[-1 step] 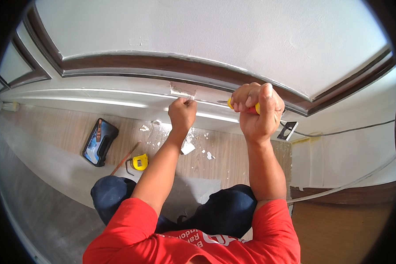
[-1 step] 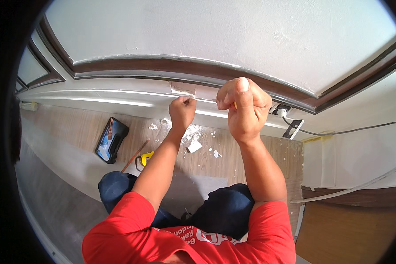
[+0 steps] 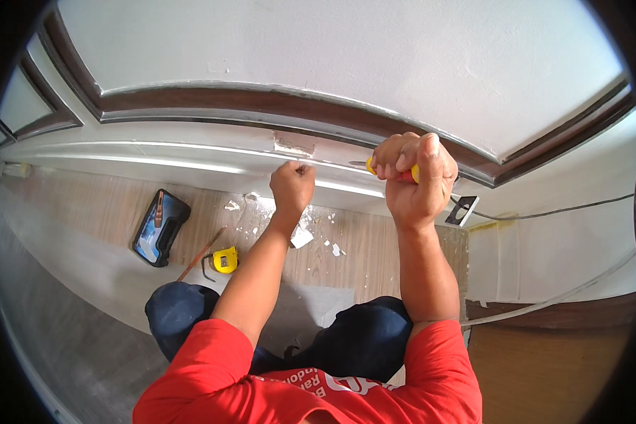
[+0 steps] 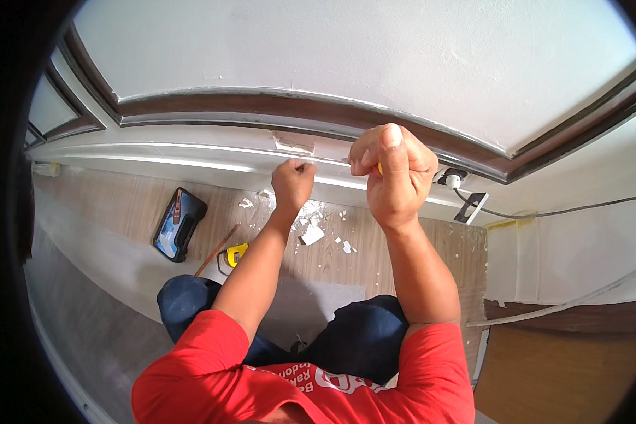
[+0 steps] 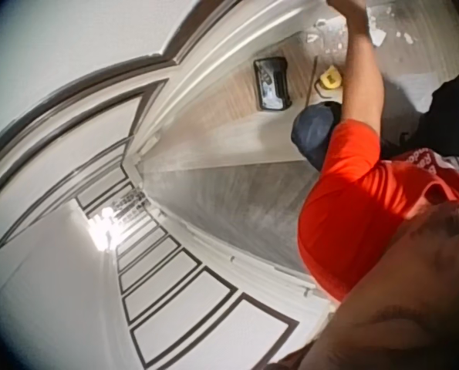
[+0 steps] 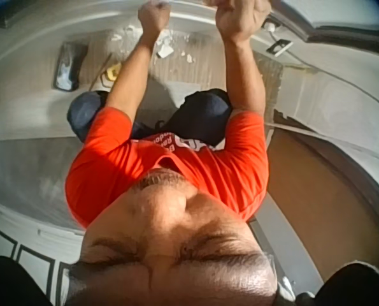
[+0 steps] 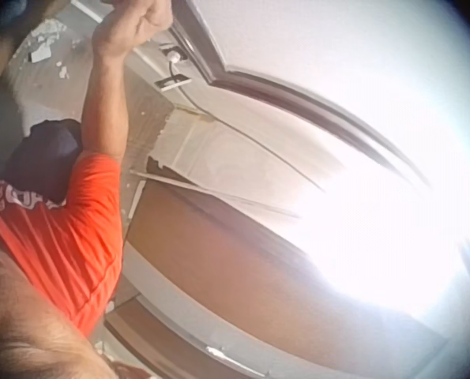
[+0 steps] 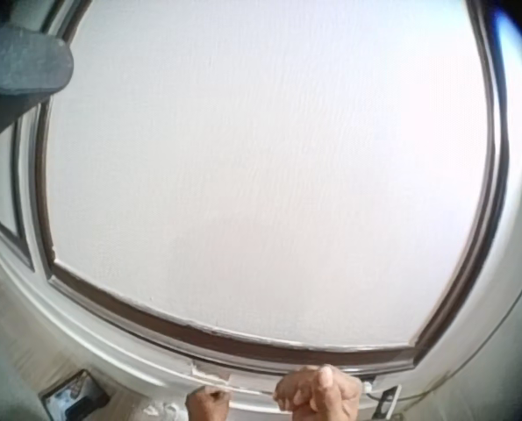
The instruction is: The person scrapes plaster from a wall using a screwdriver, handles a thin brown wooden strip, and then uses their hands to press and smooth a white putty-like substance into the damaged wall area.
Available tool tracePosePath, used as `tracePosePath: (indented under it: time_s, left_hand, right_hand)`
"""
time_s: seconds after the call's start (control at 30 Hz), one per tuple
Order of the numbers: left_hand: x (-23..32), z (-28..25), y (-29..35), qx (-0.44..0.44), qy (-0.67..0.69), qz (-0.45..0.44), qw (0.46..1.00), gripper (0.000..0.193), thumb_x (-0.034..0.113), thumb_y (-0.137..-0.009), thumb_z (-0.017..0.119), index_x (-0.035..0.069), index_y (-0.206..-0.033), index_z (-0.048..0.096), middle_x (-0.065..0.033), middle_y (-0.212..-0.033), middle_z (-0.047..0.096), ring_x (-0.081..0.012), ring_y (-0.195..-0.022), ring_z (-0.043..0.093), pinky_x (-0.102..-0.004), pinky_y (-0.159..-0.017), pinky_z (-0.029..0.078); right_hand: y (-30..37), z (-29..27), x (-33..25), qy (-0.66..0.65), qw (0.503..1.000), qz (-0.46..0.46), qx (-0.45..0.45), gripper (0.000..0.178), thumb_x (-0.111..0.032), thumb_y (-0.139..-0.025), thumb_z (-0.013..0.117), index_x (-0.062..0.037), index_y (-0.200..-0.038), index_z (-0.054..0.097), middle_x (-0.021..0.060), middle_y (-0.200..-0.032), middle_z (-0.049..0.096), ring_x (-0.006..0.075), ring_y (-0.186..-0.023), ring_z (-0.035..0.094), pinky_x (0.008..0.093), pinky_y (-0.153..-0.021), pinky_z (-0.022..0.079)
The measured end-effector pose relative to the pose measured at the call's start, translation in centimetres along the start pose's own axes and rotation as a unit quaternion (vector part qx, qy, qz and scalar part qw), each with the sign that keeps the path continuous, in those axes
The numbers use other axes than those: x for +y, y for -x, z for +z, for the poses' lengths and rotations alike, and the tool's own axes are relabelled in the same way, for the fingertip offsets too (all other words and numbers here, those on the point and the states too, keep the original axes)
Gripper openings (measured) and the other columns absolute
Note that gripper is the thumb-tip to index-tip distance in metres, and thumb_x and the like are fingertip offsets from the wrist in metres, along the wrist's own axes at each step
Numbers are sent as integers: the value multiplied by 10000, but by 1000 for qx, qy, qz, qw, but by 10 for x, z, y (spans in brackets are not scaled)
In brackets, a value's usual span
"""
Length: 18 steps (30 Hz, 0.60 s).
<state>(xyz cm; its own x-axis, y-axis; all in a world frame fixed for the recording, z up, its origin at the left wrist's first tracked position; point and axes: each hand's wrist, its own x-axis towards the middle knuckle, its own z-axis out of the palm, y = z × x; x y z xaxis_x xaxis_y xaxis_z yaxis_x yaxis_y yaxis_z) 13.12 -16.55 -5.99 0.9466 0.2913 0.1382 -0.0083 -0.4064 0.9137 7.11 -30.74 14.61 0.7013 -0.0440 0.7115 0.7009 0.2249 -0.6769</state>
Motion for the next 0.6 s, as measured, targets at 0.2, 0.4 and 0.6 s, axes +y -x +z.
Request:
tracePosePath:
  time_s: [0.2, 0.4, 0.6]
  left_hand:
    - [5, -15, 7, -67, -22, -32, 997, 264, 260, -798, 708, -4, -805, 715, -175, -714, 685, -313, -660, 672, -394, -677, 530]
    - [19, -21, -6, 89, 40, 5, 995, 263, 219, -833, 744, 15, -998, 728, -81, -661, 658, -197, -574, 629, -333, -614, 509]
    - [11, -20, -15, 100, 165, -96, 976, 324, 255, -866, 753, -49, -975, 721, -62, -680, 651, -119, -588, 600, -276, -562, 512]
  right_hand:
    - [-5, 2, 2, -22, 1000, -15, 4, 477, -234, -1066, 439, 0, -664, 543, 101, -574, 548, 160, -508, 524, 292, -500, 431]
    - [-5, 2, 0, -8, 1000, -23, 0, 478, -235, -1066, 440, -5, -661, 546, 98, -563, 545, 153, -502, 520, 293, -492, 428]
    - [-8, 3, -2, -14, 999, -32, -3, 484, -242, -1068, 439, -11, -656, 547, 96, -563, 548, 148, -497, 518, 289, -492, 425]
